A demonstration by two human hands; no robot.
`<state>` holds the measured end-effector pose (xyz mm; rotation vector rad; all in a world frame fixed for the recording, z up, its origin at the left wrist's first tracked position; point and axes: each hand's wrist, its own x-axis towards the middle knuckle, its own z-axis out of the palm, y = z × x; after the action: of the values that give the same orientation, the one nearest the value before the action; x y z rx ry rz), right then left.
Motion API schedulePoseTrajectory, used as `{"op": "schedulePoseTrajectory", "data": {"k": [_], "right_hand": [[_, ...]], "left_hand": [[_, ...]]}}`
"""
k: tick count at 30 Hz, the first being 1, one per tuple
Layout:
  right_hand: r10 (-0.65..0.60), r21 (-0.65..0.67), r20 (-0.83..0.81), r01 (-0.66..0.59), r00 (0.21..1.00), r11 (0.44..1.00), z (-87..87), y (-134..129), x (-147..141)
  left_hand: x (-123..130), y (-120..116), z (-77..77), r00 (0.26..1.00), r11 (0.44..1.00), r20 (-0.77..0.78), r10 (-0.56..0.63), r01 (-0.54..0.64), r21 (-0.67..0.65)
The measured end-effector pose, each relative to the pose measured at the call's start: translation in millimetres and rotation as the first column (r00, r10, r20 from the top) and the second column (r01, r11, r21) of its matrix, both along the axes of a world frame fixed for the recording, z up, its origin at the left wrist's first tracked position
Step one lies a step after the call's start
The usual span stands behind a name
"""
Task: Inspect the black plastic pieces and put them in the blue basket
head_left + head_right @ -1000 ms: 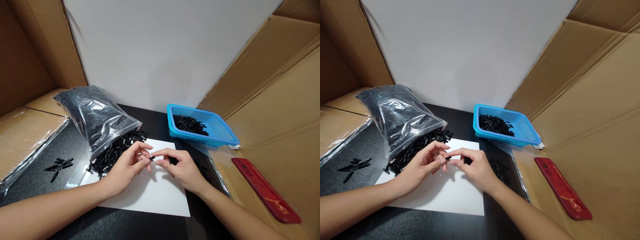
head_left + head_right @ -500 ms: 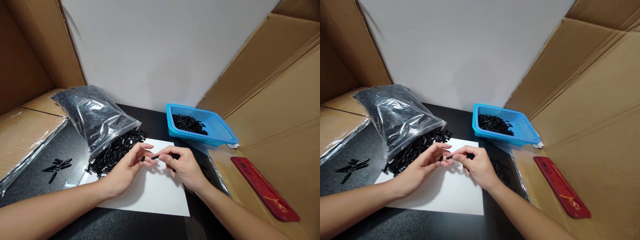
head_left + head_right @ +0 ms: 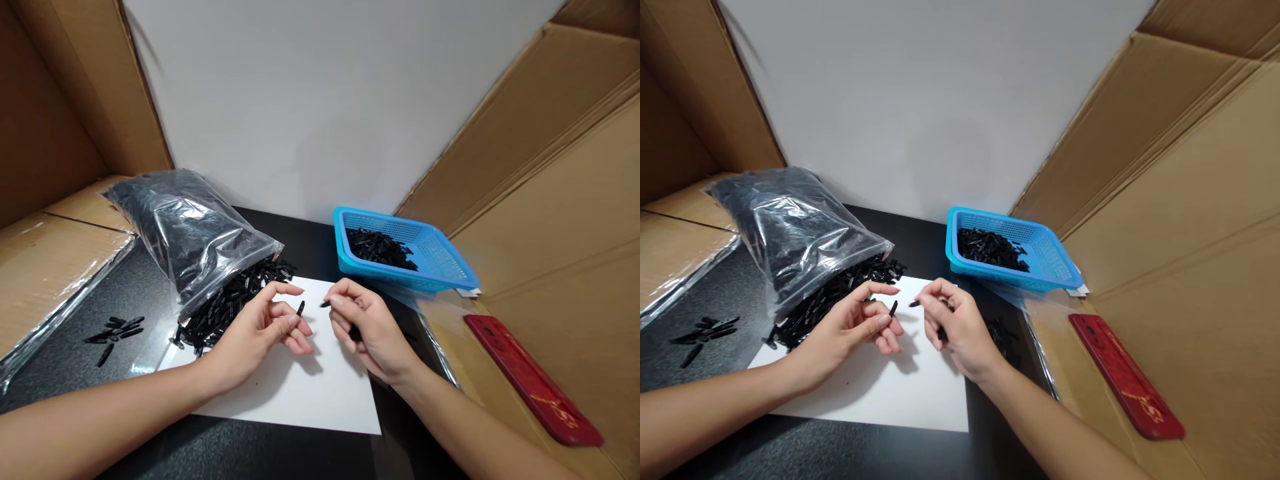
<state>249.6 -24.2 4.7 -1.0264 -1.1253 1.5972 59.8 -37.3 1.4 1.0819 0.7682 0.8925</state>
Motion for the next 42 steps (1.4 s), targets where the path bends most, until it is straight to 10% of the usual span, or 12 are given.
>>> {"op": "schedulePoseTrajectory", "data": {"k": [5,17,19,23,27,42], "right_hand": [[0.069,-0.137,-0.232,-0.103,0.970,0.985,1.2,5,2],[-0.041,0.414,0.502,-0.198,0.864,0.888,0.2,-4,2],[-0.056,0.427,0.500,-0.189,0.864,0.885,-0.4,-3,2],[-0.038,0.336,0.400,-0.108,0.916,0.936,-1.4,-3,1],[-0.007,0.188,0.256,-0.042,0.967,0.981,-0.4,-4,-2],[0.011,0.084,0.147,-0.023,0.989,0.996,5.9,-10,-6]], "left_hand": [[-1,-1,0.2,1.000,1.000,0.010,-0.015,0.015,-0.016],[-4,-5,0.9,0.974,0.977,-0.220,-0.048,0.092,0.194],[-7,-3,1.9,0.866,0.902,-0.488,0.107,0.121,0.414],[-11,2,-0.2,0.342,0.600,-0.772,0.535,0.489,0.633],[-14,8,-6.6,0.109,0.554,-0.776,0.621,0.640,0.533],[-16,19,-3.8,0.421,0.556,-0.760,0.495,0.519,0.649]]}}
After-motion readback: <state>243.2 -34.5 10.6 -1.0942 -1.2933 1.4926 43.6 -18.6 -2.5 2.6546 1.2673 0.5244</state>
